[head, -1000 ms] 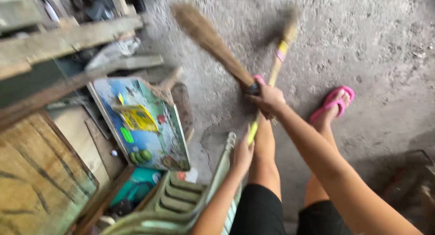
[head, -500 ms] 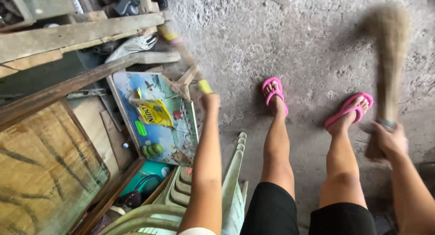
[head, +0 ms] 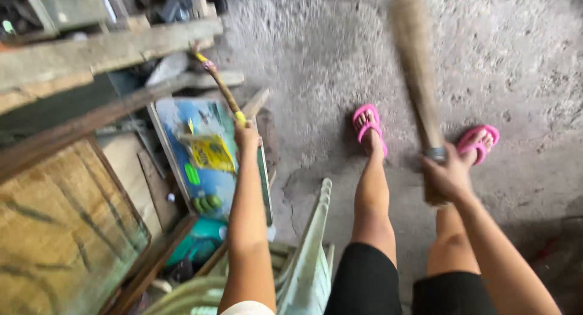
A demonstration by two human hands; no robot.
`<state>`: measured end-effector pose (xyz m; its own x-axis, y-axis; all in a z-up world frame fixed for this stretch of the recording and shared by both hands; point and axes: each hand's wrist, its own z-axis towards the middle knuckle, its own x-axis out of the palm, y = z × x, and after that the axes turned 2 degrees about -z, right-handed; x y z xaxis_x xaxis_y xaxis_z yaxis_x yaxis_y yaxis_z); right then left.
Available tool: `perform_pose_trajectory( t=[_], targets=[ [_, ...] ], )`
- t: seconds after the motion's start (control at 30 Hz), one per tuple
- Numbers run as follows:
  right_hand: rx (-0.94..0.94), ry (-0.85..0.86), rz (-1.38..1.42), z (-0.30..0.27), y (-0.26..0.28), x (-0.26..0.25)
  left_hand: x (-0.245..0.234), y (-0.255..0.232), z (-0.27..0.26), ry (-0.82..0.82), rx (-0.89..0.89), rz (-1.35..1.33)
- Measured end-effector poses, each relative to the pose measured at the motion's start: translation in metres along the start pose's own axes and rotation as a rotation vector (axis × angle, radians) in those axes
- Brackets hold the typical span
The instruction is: Sweeping the floor using a broom and a stick.
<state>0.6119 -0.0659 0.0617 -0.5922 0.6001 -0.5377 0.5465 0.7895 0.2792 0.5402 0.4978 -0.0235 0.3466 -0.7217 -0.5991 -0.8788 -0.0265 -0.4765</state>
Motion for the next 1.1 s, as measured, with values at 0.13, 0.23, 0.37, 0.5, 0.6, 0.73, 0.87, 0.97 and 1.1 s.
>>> perform_pose_trajectory(
  t=[0.13, 0.23, 0.37, 0.5, 0.6, 0.73, 0.87, 0.97, 1.1],
  targets=[
    [-0.111, 0.214, -0.097, 0.024, 0.092, 0.059, 0.137, 0.029, 0.007, -0.024, 0.066, 0.354],
    [-0.048, 0.285, -0.135, 0.025, 0.083, 0.075, 0.137, -0.008, -0.144, 0.112, 0.184, 0.613],
    [0.170, 0.145, -0.170, 0.035, 0.021, 0.047, 0.070, -0.150, -0.228, 0.510, -0.012, 0.576],
    [0.232, 0.043, -0.010, 0.000, -0.041, -0.016, 0.005, -0.079, -0.198, 0.329, 0.311, 0.510],
    [0.225, -0.091, 0.122, -0.010, -0.032, -0.036, 0.014, -0.071, -0.147, 0.018, 0.363, 0.623],
    [0.124, -0.005, 0.379, 0.009, -0.004, -0.014, 0.157, -0.050, -0.140, 0.064, 0.157, 0.547],
    [0.100, 0.133, 0.373, 0.004, 0.028, 0.027, 0.226, -0.108, -0.249, 0.451, 0.221, 0.645],
    [0.205, 0.133, 0.721, 0.008, 0.020, 0.020, 0.198, -0.101, -0.251, 0.456, 0.348, 0.400],
    [-0.304, -0.132, 0.688, -0.002, -0.004, -0.040, 0.116, -0.134, -0.220, 0.376, 0.223, 0.659]
  ],
)
